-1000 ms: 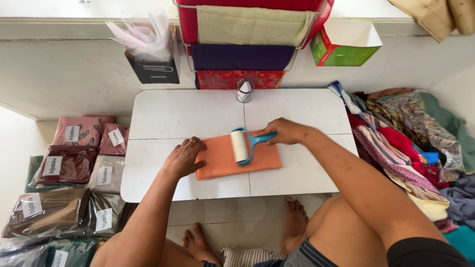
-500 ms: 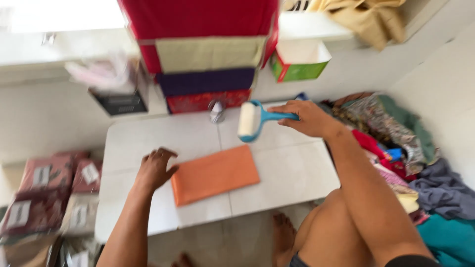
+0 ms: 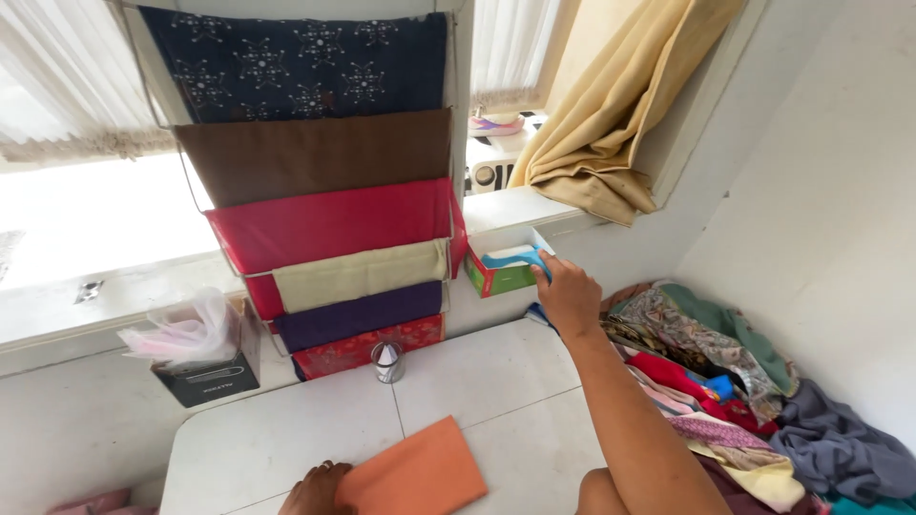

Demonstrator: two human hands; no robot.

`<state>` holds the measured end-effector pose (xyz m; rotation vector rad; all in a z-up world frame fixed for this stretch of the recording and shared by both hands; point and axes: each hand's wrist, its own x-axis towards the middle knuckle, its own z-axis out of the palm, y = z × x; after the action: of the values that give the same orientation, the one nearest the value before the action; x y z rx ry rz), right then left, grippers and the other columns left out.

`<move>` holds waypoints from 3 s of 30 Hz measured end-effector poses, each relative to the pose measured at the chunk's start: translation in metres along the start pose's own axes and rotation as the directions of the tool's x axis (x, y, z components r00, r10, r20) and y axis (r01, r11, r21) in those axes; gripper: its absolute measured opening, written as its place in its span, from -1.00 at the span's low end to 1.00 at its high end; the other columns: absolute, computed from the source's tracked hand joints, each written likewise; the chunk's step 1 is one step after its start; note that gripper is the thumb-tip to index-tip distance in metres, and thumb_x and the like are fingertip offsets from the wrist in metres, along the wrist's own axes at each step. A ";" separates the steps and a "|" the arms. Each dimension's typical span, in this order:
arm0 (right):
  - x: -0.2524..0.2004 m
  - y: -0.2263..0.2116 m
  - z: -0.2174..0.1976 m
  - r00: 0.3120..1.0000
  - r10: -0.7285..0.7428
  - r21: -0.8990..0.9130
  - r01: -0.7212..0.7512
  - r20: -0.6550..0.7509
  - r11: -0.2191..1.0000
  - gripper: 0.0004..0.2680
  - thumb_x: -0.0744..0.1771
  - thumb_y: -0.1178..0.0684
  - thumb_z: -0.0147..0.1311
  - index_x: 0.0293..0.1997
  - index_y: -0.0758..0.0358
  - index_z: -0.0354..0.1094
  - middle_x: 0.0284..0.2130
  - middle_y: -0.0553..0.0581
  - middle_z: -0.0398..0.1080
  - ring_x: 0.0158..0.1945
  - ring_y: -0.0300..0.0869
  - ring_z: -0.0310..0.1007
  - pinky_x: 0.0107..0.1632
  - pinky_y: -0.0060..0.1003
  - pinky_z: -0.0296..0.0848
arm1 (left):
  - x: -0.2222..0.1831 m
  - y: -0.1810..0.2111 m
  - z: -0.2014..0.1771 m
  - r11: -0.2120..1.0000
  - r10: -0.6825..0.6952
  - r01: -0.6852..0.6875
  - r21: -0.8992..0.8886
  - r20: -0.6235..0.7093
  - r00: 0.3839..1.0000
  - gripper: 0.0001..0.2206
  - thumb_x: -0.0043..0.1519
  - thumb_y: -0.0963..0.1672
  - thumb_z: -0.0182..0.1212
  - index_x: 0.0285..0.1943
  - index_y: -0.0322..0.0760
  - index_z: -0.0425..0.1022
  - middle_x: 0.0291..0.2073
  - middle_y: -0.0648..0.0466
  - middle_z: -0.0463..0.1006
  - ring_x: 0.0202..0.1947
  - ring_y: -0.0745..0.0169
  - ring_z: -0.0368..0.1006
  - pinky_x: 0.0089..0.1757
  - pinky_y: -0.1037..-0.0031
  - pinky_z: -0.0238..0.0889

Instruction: A person uses a lint roller on an orange garment, folds it neatly, and then packages it into a clear plastic bag at a packing station.

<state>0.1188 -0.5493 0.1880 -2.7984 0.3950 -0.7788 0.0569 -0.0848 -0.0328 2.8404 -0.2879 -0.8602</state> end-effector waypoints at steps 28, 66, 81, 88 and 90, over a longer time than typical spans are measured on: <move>-0.107 -0.117 0.091 0.214 -0.557 0.441 0.416 0.803 0.796 -0.77 0.20 -0.11 0.35 -0.16 0.00 0.48 -0.19 0.04 0.60 0.02 0.06 0.56 0.08 0.07 0.49 | -0.066 -0.004 -0.045 0.976 0.181 -0.211 -0.058 -0.322 0.929 -0.58 0.10 -0.13 0.41 0.16 0.01 0.46 -0.03 0.06 0.60 -0.01 -0.12 0.58 -0.02 0.07 0.50; -0.177 -0.084 0.116 0.208 -0.506 0.286 0.622 0.837 0.729 -0.52 0.28 0.04 0.26 0.36 0.01 0.15 0.31 0.18 0.06 0.24 0.33 0.27 0.10 0.22 0.46 | -0.081 -0.005 0.026 0.977 0.105 -0.061 0.205 -0.215 0.971 -0.21 0.03 0.25 0.37 0.39 0.00 0.22 0.34 0.04 0.22 0.39 0.04 0.12 0.19 0.09 0.28; 0.040 -0.052 -0.019 0.971 0.034 -0.563 0.110 0.238 0.819 -0.28 0.30 -0.54 -0.10 0.55 0.06 -0.19 0.36 0.30 0.09 0.26 0.16 0.20 0.09 0.07 0.34 | -0.037 0.000 0.045 0.971 0.238 -0.232 0.059 -0.294 0.926 -0.42 0.05 -0.02 0.42 0.24 -0.05 0.26 0.23 0.06 0.29 0.27 0.11 0.24 0.02 0.22 0.46; 0.038 -0.018 -0.022 0.941 0.004 -0.223 0.076 0.338 0.972 -0.62 0.36 -0.19 -0.09 0.36 -0.14 0.12 0.02 0.44 0.40 0.04 0.37 0.43 0.04 0.24 0.38 | -0.033 -0.011 0.054 0.973 0.231 -0.215 0.085 -0.307 0.923 -0.27 -0.05 0.11 0.48 0.25 -0.06 0.21 0.26 0.03 0.20 0.23 0.01 0.19 0.04 0.18 0.34; 0.003 -0.044 -0.065 0.983 -0.173 -0.192 0.182 0.063 0.964 -0.68 0.40 -0.01 -0.08 0.35 0.00 0.24 -0.17 0.35 0.38 -0.19 0.44 0.54 -0.19 0.31 0.49 | -0.043 -0.007 0.043 0.956 0.236 -0.177 0.232 -0.257 0.937 -0.25 0.05 0.18 0.40 0.38 -0.01 0.23 0.28 0.02 0.26 0.34 0.07 0.19 0.17 0.34 0.34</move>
<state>0.0961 -0.5168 0.2561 -3.0653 0.2256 -0.7477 -0.0014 -0.0728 -0.0467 2.9965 -0.6581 -0.3949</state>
